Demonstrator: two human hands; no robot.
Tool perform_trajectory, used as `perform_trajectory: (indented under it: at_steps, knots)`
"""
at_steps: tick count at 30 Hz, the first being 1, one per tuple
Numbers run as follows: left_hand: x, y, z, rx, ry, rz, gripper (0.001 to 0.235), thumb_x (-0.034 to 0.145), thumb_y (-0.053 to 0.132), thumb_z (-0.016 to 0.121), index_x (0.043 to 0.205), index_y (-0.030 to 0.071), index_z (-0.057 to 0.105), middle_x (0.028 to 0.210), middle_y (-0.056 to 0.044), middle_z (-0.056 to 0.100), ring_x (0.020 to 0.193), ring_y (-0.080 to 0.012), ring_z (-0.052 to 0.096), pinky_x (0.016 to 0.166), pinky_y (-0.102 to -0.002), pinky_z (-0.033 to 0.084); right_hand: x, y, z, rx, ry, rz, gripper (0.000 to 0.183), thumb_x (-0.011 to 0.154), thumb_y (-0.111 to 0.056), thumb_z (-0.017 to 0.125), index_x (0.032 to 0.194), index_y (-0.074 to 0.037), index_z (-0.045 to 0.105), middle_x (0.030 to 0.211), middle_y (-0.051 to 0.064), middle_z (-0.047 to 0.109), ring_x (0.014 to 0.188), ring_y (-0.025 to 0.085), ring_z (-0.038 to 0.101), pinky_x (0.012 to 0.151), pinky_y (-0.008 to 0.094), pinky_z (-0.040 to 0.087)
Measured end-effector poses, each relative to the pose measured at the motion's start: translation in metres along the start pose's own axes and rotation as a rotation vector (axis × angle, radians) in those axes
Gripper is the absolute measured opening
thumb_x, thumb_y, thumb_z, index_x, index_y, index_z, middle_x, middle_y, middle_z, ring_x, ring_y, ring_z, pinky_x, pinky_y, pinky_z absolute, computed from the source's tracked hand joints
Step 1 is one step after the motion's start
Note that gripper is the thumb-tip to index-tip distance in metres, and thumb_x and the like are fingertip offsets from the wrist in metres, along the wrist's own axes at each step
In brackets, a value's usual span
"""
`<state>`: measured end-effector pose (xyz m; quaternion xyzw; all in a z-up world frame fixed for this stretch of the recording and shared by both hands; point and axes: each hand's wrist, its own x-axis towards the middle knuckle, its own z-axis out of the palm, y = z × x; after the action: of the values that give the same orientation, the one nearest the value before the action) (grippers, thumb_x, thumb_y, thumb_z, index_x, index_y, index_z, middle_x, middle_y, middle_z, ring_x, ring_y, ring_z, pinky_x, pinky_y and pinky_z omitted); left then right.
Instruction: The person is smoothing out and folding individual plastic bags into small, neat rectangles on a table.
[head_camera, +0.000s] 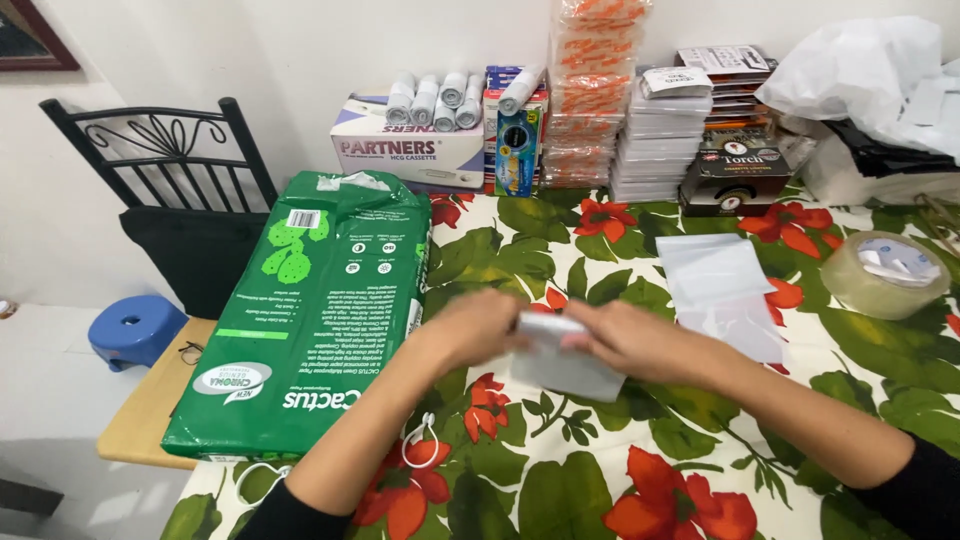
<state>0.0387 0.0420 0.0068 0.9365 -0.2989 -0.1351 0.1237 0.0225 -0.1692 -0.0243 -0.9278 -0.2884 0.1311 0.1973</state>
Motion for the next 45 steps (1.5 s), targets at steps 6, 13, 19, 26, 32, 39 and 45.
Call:
perform_trajectory:
  at_steps: [6,13,19,26,32,39,45]
  knots:
    - [0.013,-0.014,0.012,-1.226,-0.221,-0.123,0.115,0.069,0.087,0.008,0.099,-0.010,0.061,0.099,-0.032,0.063,0.092,-0.0402,0.064,0.085,-0.044,0.051,0.007,0.056,-0.001,-0.635,0.624,-0.031,0.026,0.094,-0.041,0.039,0.095,-0.016,0.043,0.066,0.009,0.053,0.059,0.031,0.061,0.055,0.042,0.048]
    - [0.104,-0.028,0.095,-1.986,-0.081,-0.331,0.057,0.078,0.035,0.070,0.112,-0.004,0.047,0.101,-0.015,0.059,0.088,-0.0330,0.064,0.074,-0.050,0.057,0.023,0.072,0.049,-0.908,0.841,-0.491,0.032,0.096,-0.041,0.038,0.076,-0.018,0.048,0.068,-0.002,0.044,0.063,0.016,0.050,0.059,0.029,0.041]
    - [0.157,-0.054,0.120,-0.809,0.223,-0.173,0.018,0.067,0.026,0.076,0.084,0.024,0.075,0.082,-0.007,0.070,0.084,-0.0248,0.067,0.076,-0.033,0.052,0.020,0.088,0.072,-0.791,0.574,-0.504,0.030,0.095,-0.037,0.036,0.095,-0.010,0.049,0.081,0.006,0.047,0.071,0.023,0.052,0.063,0.034,0.041]
    - [0.154,-0.051,0.112,-0.694,0.287,-0.072,0.016,0.068,0.029,0.073,0.084,0.031,0.073,0.067,0.004,0.069,0.072,-0.0082,0.067,0.072,-0.021,0.053,-0.005,0.056,0.057,-0.231,0.441,-0.340,0.020,0.090,-0.021,0.050,0.102,-0.006,0.052,0.091,0.008,0.050,0.085,0.030,0.055,0.072,0.038,0.045]
    - [0.135,-0.043,0.101,-0.451,0.518,0.017,0.024,0.069,0.017,0.072,0.093,0.019,0.070,0.078,-0.005,0.068,0.084,-0.0265,0.067,0.085,-0.038,0.047,-0.003,0.057,0.052,0.200,0.528,-0.162,0.017,0.080,-0.020,0.068,0.094,-0.011,0.067,0.083,0.006,0.065,0.082,0.026,0.062,0.075,0.036,0.048]
    - [0.074,-0.025,0.078,-0.311,0.271,0.276,0.019,0.075,0.017,0.067,0.092,0.011,0.070,0.085,-0.012,0.067,0.082,-0.0321,0.065,0.075,-0.044,0.052,-0.007,0.053,0.050,0.333,0.524,-0.048,0.019,0.079,-0.022,0.069,0.093,-0.010,0.071,0.085,0.010,0.069,0.083,0.027,0.065,0.077,0.038,0.049]
    - [0.087,-0.038,0.106,-0.402,0.327,0.157,0.016,0.080,0.018,0.066,0.095,0.016,0.071,0.090,-0.010,0.069,0.089,-0.0342,0.065,0.079,-0.045,0.052,-0.002,0.077,0.060,0.243,0.525,0.012,0.017,0.087,-0.021,0.060,0.096,-0.013,0.073,0.091,0.006,0.061,0.085,0.023,0.061,0.080,0.037,0.048]
